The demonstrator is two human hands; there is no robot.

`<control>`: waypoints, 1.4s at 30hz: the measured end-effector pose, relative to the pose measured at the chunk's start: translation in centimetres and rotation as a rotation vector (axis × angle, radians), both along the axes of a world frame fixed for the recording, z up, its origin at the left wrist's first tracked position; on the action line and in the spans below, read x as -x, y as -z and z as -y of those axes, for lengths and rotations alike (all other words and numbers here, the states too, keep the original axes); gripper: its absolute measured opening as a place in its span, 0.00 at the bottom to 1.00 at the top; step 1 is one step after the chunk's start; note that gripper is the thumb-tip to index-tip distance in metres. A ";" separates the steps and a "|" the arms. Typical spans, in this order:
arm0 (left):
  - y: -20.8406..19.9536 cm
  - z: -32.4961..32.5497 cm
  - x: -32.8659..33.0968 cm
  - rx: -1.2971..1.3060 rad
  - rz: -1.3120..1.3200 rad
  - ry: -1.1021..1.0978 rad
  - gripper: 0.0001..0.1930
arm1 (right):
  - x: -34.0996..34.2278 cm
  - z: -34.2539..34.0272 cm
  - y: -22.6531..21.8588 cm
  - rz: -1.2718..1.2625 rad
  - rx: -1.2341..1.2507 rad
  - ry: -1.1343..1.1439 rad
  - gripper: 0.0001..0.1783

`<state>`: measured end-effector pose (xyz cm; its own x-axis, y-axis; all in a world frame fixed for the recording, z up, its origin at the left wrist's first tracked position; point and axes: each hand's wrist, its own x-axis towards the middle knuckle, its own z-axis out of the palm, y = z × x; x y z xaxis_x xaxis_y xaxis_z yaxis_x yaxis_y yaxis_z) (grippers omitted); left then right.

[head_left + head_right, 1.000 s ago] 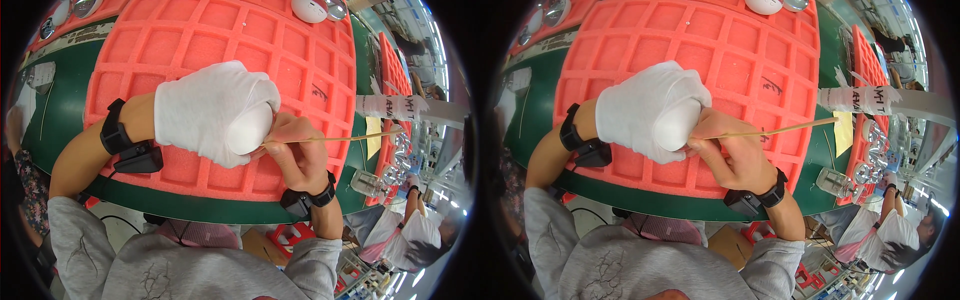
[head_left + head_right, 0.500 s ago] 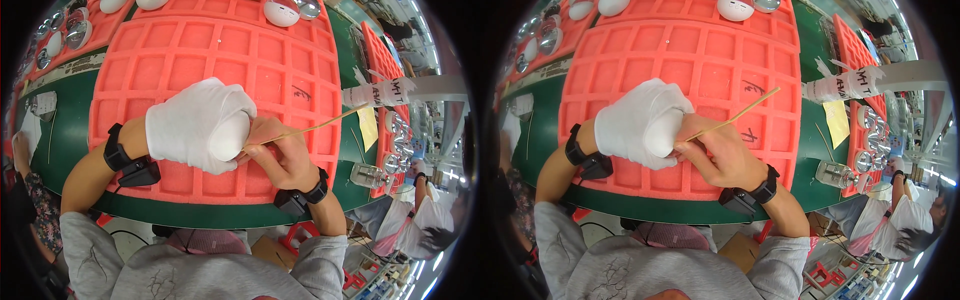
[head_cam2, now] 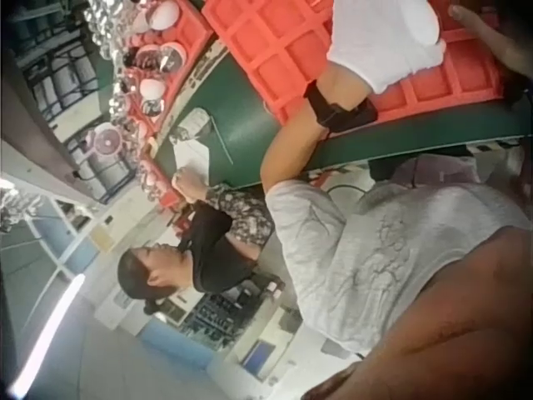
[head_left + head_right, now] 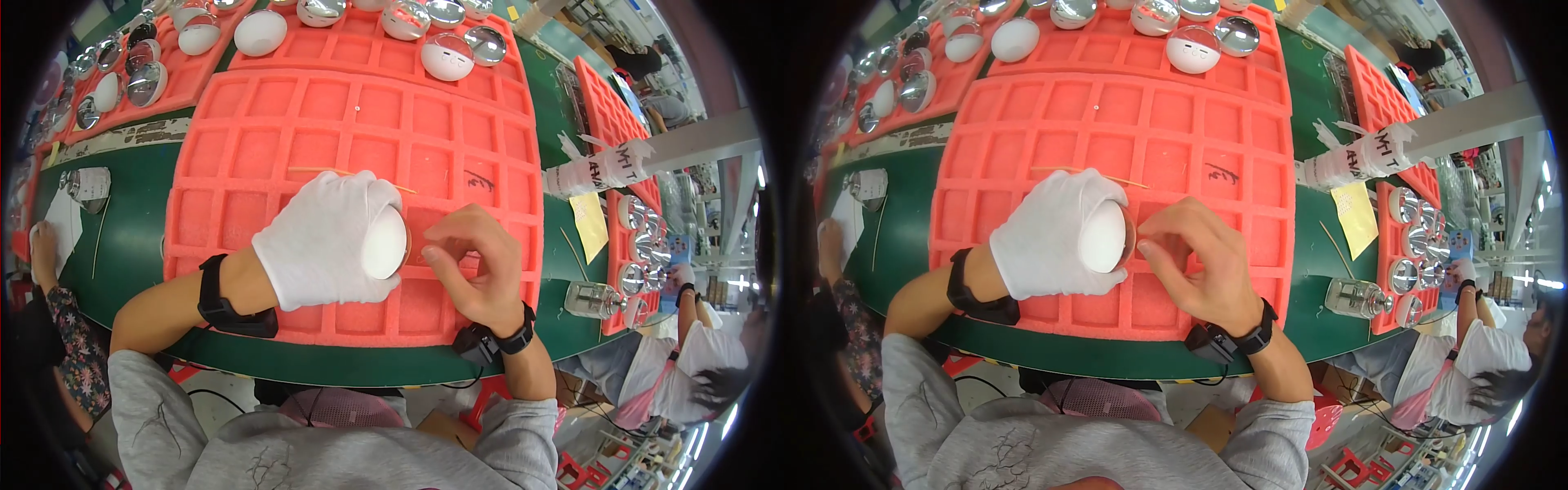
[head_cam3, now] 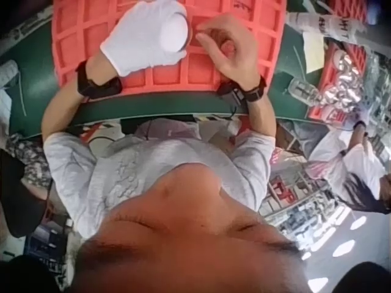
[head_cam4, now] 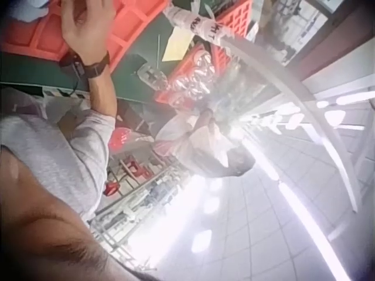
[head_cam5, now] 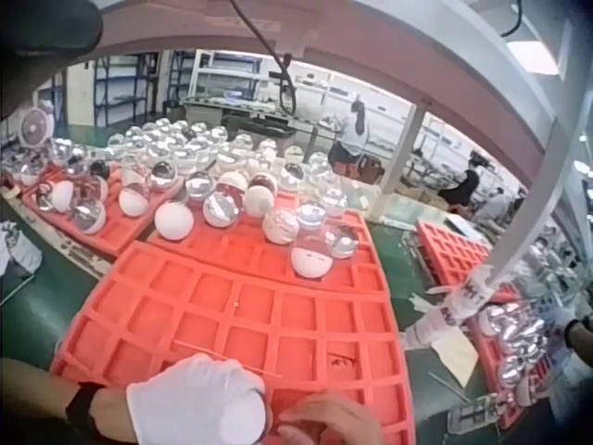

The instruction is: The person scrapes the edge of a white and clear plastic sphere with a wooden stick, wipes it with a cloth, and then repeats the scraping and wiping process on a second sphere.

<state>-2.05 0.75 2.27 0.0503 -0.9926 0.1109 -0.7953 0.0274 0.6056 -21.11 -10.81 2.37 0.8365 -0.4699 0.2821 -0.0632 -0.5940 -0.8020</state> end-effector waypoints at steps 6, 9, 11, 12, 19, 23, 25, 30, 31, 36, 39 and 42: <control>-0.3 0.2 0.1 0.010 -0.023 0.004 0.26 | -0.3 -0.3 0.6 0.092 0.056 -0.056 0.11; -0.3 0.3 0.1 0.031 -0.004 0.023 0.25 | 0.0 -0.2 0.9 0.071 0.113 -0.080 0.10; -0.3 0.4 0.1 0.038 0.004 0.033 0.24 | -0.1 -0.2 0.9 0.062 0.128 -0.080 0.10; -0.4 0.4 0.1 0.035 0.015 0.036 0.24 | -0.1 -0.3 0.8 0.053 0.143 -0.077 0.09; -0.3 0.3 0.2 0.015 0.004 0.005 0.24 | -0.3 -0.2 1.0 -0.037 0.070 -0.104 0.07; -0.1 0.3 0.1 -0.008 -0.046 -0.006 0.25 | 0.2 0.1 1.4 -0.081 -0.126 -0.157 0.04; -0.3 0.5 0.2 -0.050 -0.026 -0.018 0.25 | 0.5 0.3 1.4 -0.092 -0.227 -0.185 0.03; -0.1 0.4 0.2 -0.066 0.005 -0.030 0.26 | 0.6 0.5 1.0 -0.139 -0.327 -0.213 0.02; 0.0 0.4 0.2 -0.069 0.003 -0.030 0.26 | 0.7 0.5 0.8 -0.157 -0.322 -0.231 0.02; 0.2 0.1 0.3 0.030 0.022 -0.021 0.27 | 1.0 0.9 0.3 -0.259 -0.401 -0.283 0.03; 0.4 0.1 0.3 0.005 0.029 -0.033 0.27 | 1.1 1.1 0.2 -0.285 -0.447 -0.317 0.03; 0.5 0.2 0.2 0.015 0.019 -0.031 0.27 | 1.1 1.2 0.2 -0.271 -0.451 -0.370 0.03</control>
<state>-2.22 0.56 1.77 0.0792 -0.9888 0.1266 -0.8074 0.0109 0.5899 -22.22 -12.02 2.15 0.9799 -0.1592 -0.1201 -0.1542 -0.2232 -0.9625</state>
